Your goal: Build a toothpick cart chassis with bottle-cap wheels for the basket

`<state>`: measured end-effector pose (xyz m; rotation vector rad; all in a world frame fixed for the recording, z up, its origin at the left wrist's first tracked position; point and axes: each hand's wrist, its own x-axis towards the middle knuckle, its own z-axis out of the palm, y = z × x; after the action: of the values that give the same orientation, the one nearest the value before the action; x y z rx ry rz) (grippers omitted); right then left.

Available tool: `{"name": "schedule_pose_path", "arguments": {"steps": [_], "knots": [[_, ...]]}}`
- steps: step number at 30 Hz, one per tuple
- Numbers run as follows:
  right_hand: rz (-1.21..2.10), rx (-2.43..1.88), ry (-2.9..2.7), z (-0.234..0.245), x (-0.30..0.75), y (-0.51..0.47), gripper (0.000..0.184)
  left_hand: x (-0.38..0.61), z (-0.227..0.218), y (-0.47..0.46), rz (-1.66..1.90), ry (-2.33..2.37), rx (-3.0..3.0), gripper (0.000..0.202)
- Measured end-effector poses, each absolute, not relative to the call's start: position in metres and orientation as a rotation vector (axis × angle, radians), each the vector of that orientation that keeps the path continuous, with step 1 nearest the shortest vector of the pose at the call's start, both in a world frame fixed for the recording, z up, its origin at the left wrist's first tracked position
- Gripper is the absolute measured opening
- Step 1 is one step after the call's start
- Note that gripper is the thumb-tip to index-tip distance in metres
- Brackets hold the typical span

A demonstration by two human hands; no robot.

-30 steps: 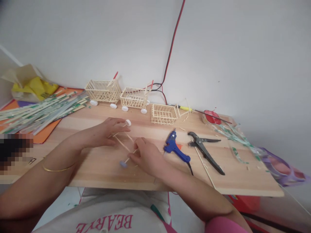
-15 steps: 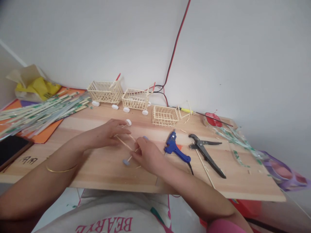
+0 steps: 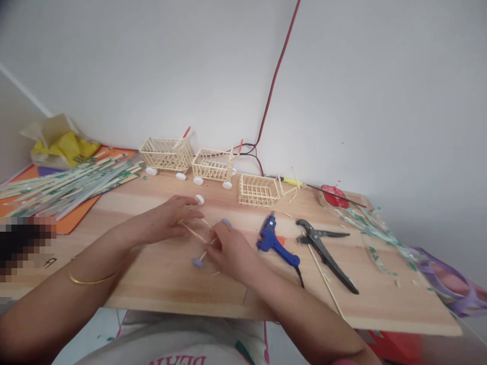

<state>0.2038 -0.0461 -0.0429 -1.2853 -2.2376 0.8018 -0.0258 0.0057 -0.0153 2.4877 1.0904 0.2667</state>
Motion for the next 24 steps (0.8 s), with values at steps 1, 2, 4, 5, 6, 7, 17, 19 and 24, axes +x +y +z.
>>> {"name": "schedule_pose_path", "arguments": {"steps": [1,2,4,5,6,7,17,19,24], "knots": [[0.801,-1.280,-2.232,-0.044,0.204,-0.046,0.015,-0.025,-0.015,0.006,0.262,1.101,2.490,0.047],[0.803,-1.276,-2.225,-0.045,0.204,-0.045,0.015,-0.025,-0.015,0.006,0.262,1.106,2.497,0.047],[0.819,-1.265,-2.208,-0.047,0.205,-0.044,0.014,-0.025,-0.016,0.005,0.278,1.109,2.518,0.045],[0.827,-1.259,-2.202,-0.047,0.206,-0.044,0.014,-0.025,-0.017,0.005,0.288,1.106,2.526,0.044],[0.831,-1.254,-2.197,-0.048,0.207,-0.044,0.014,-0.026,-0.019,0.005,0.298,1.105,2.531,0.044],[0.829,-1.253,-2.193,-0.048,0.207,-0.043,0.014,-0.026,-0.020,0.006,0.304,1.103,2.534,0.043],[0.842,-1.280,-2.141,-0.050,0.207,-0.044,0.016,-0.028,-0.024,0.007,0.331,1.096,2.537,0.041],[0.837,-1.265,-2.139,-0.052,0.207,-0.044,0.017,-0.027,-0.024,0.007,0.327,1.097,2.541,0.041],[0.811,-1.213,-2.147,-0.055,0.207,-0.043,0.015,-0.028,-0.027,0.008,0.369,1.094,2.532,0.037]]}}
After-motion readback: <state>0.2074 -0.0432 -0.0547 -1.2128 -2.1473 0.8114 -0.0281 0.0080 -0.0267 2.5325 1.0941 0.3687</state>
